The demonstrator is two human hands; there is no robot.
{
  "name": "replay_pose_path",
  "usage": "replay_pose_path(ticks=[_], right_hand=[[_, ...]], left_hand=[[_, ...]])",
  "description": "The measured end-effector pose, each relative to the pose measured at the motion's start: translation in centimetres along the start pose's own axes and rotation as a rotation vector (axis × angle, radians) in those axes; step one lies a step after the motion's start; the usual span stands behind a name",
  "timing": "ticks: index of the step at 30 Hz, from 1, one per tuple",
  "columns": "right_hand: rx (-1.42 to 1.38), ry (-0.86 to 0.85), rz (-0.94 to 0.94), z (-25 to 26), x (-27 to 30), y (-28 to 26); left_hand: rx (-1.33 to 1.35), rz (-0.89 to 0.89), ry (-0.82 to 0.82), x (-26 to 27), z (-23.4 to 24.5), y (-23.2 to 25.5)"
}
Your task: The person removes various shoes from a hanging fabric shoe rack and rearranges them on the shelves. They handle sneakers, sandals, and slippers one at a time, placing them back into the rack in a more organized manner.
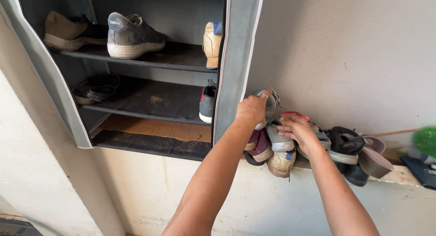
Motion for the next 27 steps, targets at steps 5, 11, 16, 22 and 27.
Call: replay_pose_path(ticks=[5,11,16,22,27], right_hand=[[-0.19,-0.006,-0.069,-0.6,-1.9,1.1],[-0.275,-0.031,-0.077,-1.0,-3.6,1.7],[-0.266,-0.017,-0.103,-1.8,-3.8,0.8],[-0.28,-0.006,-0.073,-3.0,-1.7,-1.0],[-0.357,-0.013,-0.026,-3.6,0.5,-3.3]], left_hand=[[0.036,0.012,0.006,-0.2,-0.5,-0.5],[-0.028,-0.09,0.225,-0.2,-2.0,-0.6],[0.005,-0.097,0.197,0.3,-2.3,-0.9],[0.074,-0.147,0.328,2.0,-1.0,-0.9],[0.158,-0.211,0.399,3.6,1.3,-0.3]])
Point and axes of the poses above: each hand's wrist, its own x-axis away from the middle knuckle, its own z-axis out of the back of the hand, y = z × x, the point moved 2 cm from there along -x, towards the middle knuckle, and after that the axes turned 8 degrees about -x, right-handed, at the moved point
